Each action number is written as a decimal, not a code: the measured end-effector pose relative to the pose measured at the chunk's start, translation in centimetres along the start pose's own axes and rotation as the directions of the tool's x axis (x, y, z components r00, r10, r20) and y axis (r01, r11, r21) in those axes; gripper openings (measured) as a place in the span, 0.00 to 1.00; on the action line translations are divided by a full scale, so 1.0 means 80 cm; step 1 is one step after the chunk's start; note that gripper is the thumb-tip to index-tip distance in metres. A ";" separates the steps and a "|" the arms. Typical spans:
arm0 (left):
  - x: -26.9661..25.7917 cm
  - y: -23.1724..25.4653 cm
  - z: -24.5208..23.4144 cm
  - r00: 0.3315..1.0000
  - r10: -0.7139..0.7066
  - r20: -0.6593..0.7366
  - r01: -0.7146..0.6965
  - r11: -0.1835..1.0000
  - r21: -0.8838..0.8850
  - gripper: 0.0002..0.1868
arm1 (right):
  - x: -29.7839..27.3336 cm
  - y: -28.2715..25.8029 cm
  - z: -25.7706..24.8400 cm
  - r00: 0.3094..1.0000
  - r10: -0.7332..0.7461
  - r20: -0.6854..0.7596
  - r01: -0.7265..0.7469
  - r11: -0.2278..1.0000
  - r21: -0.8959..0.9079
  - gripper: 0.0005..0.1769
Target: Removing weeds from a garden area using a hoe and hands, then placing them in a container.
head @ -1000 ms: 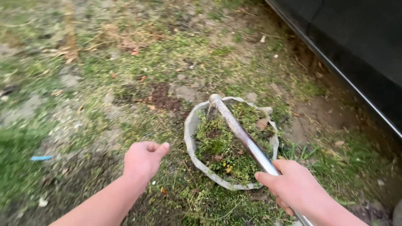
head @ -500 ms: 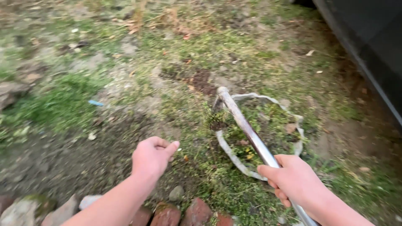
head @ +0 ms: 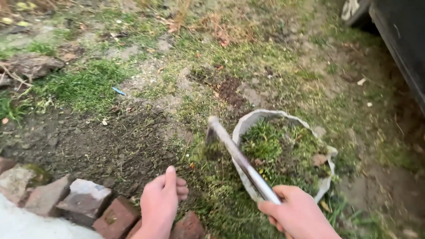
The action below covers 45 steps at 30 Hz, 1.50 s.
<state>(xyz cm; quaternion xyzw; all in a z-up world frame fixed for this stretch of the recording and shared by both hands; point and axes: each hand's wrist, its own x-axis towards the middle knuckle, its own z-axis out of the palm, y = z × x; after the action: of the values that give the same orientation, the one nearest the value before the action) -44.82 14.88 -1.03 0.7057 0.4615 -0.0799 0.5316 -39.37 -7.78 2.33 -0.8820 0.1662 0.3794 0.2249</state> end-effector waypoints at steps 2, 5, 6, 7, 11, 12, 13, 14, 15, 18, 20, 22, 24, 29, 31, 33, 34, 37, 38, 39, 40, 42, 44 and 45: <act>0.006 -0.008 0.015 1.000 -0.011 -0.023 0.010 0.999 -0.051 0.32 | 0.020 0.005 -0.001 0.999 -0.044 -0.006 0.044 0.996 -0.082 0.14; 0.025 -0.029 0.039 0.997 -0.062 -0.048 0.055 0.989 -0.140 0.34 | 0.054 0.014 0.008 0.995 -0.101 -0.020 0.095 0.976 -0.194 0.16; 0.032 -0.042 0.043 0.995 -0.083 -0.054 0.073 0.984 -0.165 0.35 | 0.064 0.018 0.018 0.993 -0.116 -0.019 0.108 0.967 -0.230 0.17; 0.042 -0.048 0.048 0.995 -0.079 -0.067 0.066 0.982 -0.177 0.35 | 0.079 0.018 0.025 0.991 -0.132 -0.021 0.124 0.964 -0.236 0.17; 0.092 -0.070 0.062 0.990 -0.052 -0.133 -0.002 0.925 -0.379 0.35 | 0.145 0.011 0.060 0.969 -0.224 -0.102 0.189 0.943 -0.274 0.20; 0.101 -0.081 0.066 0.988 -0.060 -0.145 -0.007 0.907 -0.420 0.35 | 0.159 0.015 0.072 0.966 -0.236 -0.111 0.196 0.938 -0.285 0.21; 0.111 -0.084 0.065 0.986 -0.050 -0.156 -0.021 0.907 -0.422 0.35 | 0.160 0.010 0.079 0.962 -0.249 -0.114 0.209 0.937 -0.280 0.21; 0.119 -0.086 0.064 0.982 -0.027 -0.187 -0.044 0.930 -0.364 0.35 | 0.161 0.005 0.083 0.966 -0.244 -0.090 0.204 0.925 -0.319 0.21; 0.129 -0.084 0.065 0.977 0.004 -0.211 -0.070 0.950 -0.306 0.36 | 0.162 0.001 0.085 0.969 -0.237 -0.076 0.195 0.914 -0.356 0.22; 0.168 -0.080 0.069 0.968 0.128 -0.215 -0.181 0.952 -0.248 0.29 | 0.184 -0.001 0.109 0.953 -0.283 -0.113 0.213 0.884 -0.416 0.22; 0.194 -0.068 0.069 0.956 0.184 -0.229 -0.235 0.946 -0.224 0.32 | 0.199 -0.003 0.121 0.934 -0.329 -0.137 0.244 0.870 -0.429 0.16; 0.205 -0.054 0.071 0.951 0.219 -0.217 -0.262 0.945 -0.196 0.35 | 0.213 0.004 0.132 0.926 -0.345 -0.150 0.248 0.860 -0.447 0.13; 0.206 -0.041 0.063 0.938 0.266 -0.221 -0.297 0.948 -0.119 0.33 | 0.227 0.009 0.150 0.903 -0.414 -0.115 0.287 0.780 -0.556 0.13; 0.217 -0.048 0.063 0.940 0.292 -0.176 -0.325 0.924 -0.204 0.28 | 0.267 0.027 0.202 0.882 -0.451 -0.132 0.262 0.706 -0.658 0.13; 0.224 -0.056 0.065 0.938 0.282 -0.200 -0.318 0.931 -0.180 0.29 | 0.301 0.037 0.223 0.846 -0.512 -0.148 0.286 0.671 -0.684 0.14; 0.232 -0.053 0.069 0.965 0.193 -0.177 -0.213 0.971 -0.105 0.30 | 0.343 0.042 0.236 0.748 -0.659 -0.071 0.324 0.458 -0.828 0.21; 0.239 -0.047 0.075 0.959 0.214 -0.186 -0.237 0.965 -0.111 0.30 | 0.327 0.029 0.219 0.735 -0.672 -0.090 0.320 0.460 -0.828 0.21; 0.235 -0.063 0.083 0.937 0.306 -0.167 -0.323 0.943 -0.085 0.24 | 0.286 0.020 0.203 0.800 -0.600 0.016 0.384 0.492 -0.781 0.15; 0.222 -0.062 0.083 0.944 0.315 -0.100 -0.320 0.947 -0.031 0.23 | 0.285 0.022 0.199 0.841 -0.541 -0.007 0.377 0.595 -0.709 0.13; 0.210 -0.058 0.083 0.944 0.328 -0.031 -0.328 0.944 0.021 0.23 | 0.285 0.021 0.192 0.877 -0.479 -0.030 0.356 0.692 -0.628 0.17; 0.205 -0.056 0.079 0.940 0.339 -0.037 -0.339 0.941 0.017 0.23 | 0.287 0.025 0.185 0.872 -0.488 -0.039 0.358 0.690 -0.628 0.17; 0.194 -0.056 0.069 0.945 0.324 -0.043 -0.325 0.946 -0.011 0.25 | 0.290 0.034 0.174 0.931 -0.365 -0.009 0.331 0.854 -0.402 0.14; 0.203 -0.063 0.063 0.941 0.332 -0.060 -0.331 0.943 0.031 0.24 | 0.327 0.044 0.158 0.947 -0.319 0.015 0.300 0.873 -0.385 0.19; 0.208 -0.067 0.062 0.940 0.333 -0.073 -0.328 0.942 0.072 0.25 | 0.347 0.050 0.147 0.963 -0.266 0.044 0.263 0.890 -0.372 0.24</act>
<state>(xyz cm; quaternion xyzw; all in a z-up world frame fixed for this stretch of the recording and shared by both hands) -37.50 20.26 -16.80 0.7911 0.3559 0.0265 0.4968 -30.01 -8.38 -26.57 -0.9243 -0.0297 0.3666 0.1015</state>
